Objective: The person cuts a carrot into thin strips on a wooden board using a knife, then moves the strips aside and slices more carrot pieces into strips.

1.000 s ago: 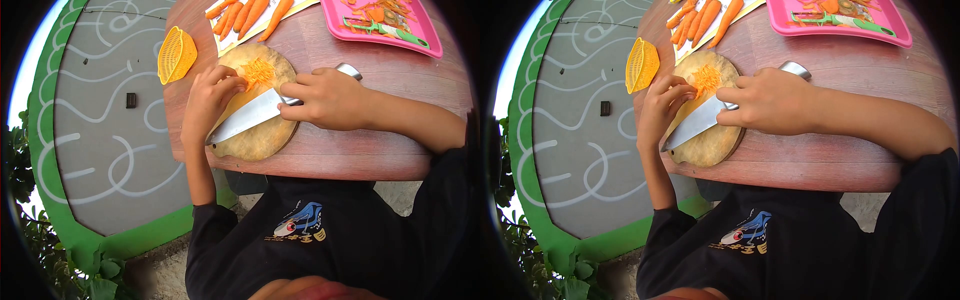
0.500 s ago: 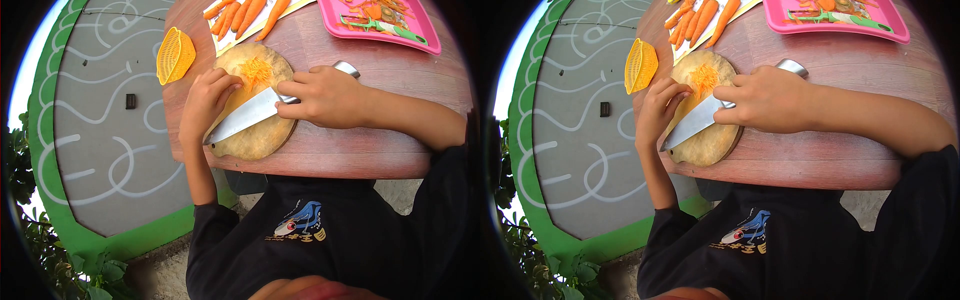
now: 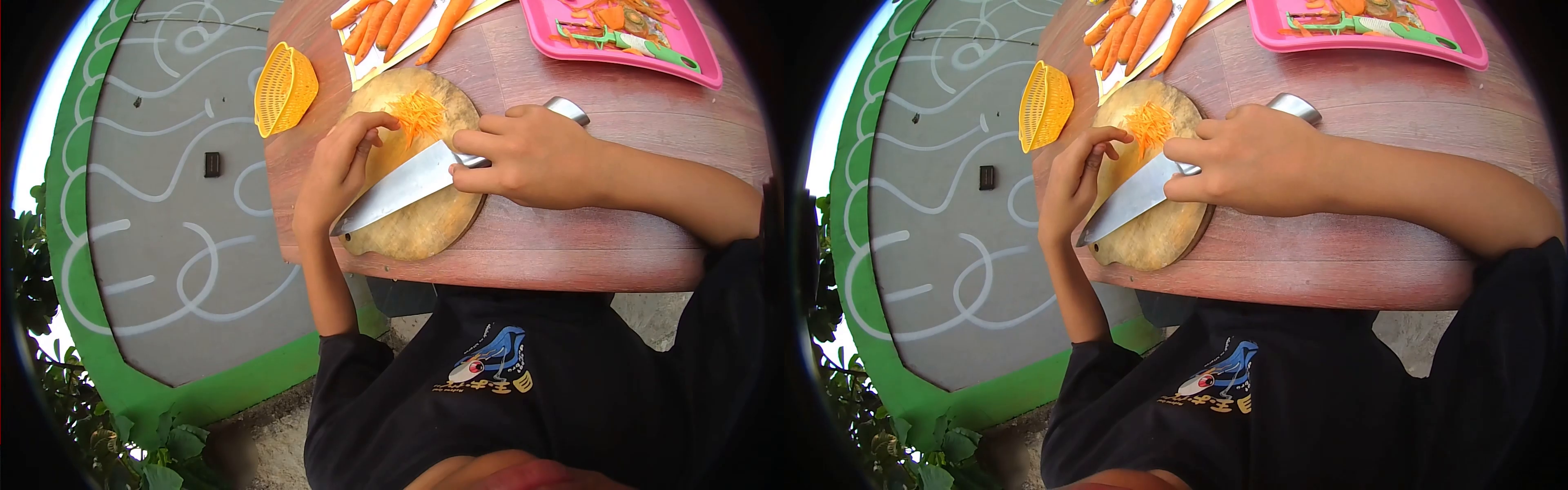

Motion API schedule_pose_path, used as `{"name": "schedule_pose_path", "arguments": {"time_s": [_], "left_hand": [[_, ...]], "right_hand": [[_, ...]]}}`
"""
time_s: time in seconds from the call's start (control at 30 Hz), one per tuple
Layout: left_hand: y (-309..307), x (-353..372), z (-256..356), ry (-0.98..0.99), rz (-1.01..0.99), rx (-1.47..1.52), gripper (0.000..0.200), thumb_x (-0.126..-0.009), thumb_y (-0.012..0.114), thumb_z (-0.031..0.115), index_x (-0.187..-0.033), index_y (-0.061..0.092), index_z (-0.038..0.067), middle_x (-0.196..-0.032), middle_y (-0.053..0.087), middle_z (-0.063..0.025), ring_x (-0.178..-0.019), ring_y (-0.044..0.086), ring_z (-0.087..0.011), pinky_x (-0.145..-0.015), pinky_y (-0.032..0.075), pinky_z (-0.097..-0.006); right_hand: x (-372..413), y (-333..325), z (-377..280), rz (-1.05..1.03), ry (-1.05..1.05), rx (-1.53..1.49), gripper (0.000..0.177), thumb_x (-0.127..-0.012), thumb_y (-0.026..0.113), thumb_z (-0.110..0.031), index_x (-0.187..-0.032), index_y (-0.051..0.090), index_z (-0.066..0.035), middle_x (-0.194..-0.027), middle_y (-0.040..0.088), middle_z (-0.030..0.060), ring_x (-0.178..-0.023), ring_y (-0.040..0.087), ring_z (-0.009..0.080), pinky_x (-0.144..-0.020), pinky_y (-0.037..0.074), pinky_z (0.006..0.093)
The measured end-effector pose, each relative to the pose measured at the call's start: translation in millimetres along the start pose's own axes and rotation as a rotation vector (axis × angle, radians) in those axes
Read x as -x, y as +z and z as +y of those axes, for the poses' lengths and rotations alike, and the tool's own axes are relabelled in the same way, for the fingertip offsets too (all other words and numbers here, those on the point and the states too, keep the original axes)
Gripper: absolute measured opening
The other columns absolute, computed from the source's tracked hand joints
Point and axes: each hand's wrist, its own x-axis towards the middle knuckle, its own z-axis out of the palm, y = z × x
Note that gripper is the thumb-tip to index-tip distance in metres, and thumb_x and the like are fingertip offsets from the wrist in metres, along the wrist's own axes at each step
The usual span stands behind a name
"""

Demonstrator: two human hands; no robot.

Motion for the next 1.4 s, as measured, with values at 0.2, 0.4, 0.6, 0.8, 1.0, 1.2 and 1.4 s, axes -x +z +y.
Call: {"name": "schedule_pose_path", "arguments": {"time_s": [0.2,0.4,0.6,0.8,1.0,1.2,1.4], "left_hand": [[-1,2,-4,-0.034,-0.066,-0.066,0.015,-0.104,0.047,0.004,-0.105,0.062,0.001,-0.097,0.066,-0.0109,-0.088,0.062,-0.0240,-0.084,0.049,-0.0376],[-4,-2,-1,0.007,-0.147,-0.060,0.016,-0.091,0.049,0.010,-0.099,0.062,0.004,-0.093,0.061,-0.0117,-0.092,0.061,-0.0286,-0.087,0.043,-0.0409],[-3,-2,7,-0.065,-0.135,-0.107,0.021,-0.090,0.049,0.009,-0.102,0.066,0.005,-0.091,0.062,-0.0119,-0.090,0.062,-0.0285,-0.085,0.043,-0.0405],[-3,3,2,0.011,-0.112,-0.107,0.022,-0.094,0.049,0.004,-0.106,0.068,0.004,-0.081,0.058,-0.0096,-0.079,0.058,-0.0250,-0.081,0.045,-0.0393],[1,3,5,-0.042,-0.005,-0.157,0.020,-0.096,0.051,0.005,-0.106,0.068,0.004,-0.086,0.063,-0.0114,-0.082,0.062,-0.0271,-0.082,0.045,-0.0392],[2,4,6,-0.028,-0.097,-0.160,0.022,-0.092,0.054,0.007,-0.109,0.067,0.006,-0.091,0.065,-0.0115,-0.088,0.063,-0.0287,-0.082,0.043,-0.0405],[5,4,10,-0.065,0.018,-0.169,0.016,-0.094,0.056,0.009,-0.106,0.068,0.007,-0.090,0.063,-0.0100,-0.088,0.062,-0.0287,-0.083,0.044,-0.0405]], "right_hand": [[0,1,0,-0.003,0.001,-0.002,0.027,-0.086,0.067,-0.016,-0.113,0.068,-0.015,-0.106,0.060,0.0046,-0.088,0.065,0.0185,-0.068,0.054,0.0345],[0,2,0,0.001,0.001,0.002,0.027,-0.086,0.067,-0.017,-0.113,0.067,-0.015,-0.107,0.061,0.0046,-0.088,0.065,0.0185,-0.069,0.054,0.0345],[0,1,0,-0.013,0.003,0.005,0.027,-0.086,0.067,-0.016,-0.113,0.067,-0.015,-0.108,0.061,0.0046,-0.089,0.065,0.0185,-0.069,0.054,0.0346],[0,1,0,-0.011,0.001,0.009,0.027,-0.086,0.067,-0.017,-0.113,0.068,-0.015,-0.109,0.061,0.0047,-0.089,0.065,0.0188,-0.069,0.054,0.0346],[0,1,0,-0.011,0.006,0.005,0.027,-0.086,0.067,-0.017,-0.113,0.068,-0.015,-0.108,0.061,0.0049,-0.089,0.065,0.0189,-0.069,0.054,0.0347],[0,1,0,-0.019,0.005,0.002,0.027,-0.087,0.066,-0.017,-0.114,0.068,-0.015,-0.108,0.061,0.0050,-0.089,0.065,0.0186,-0.069,0.055,0.0346],[0,-1,0,-0.055,0.022,-0.008,0.027,-0.090,0.063,-0.016,-0.117,0.066,-0.017,-0.108,0.060,0.0051,-0.097,0.068,0.0214,-0.070,0.058,0.0365]]}}
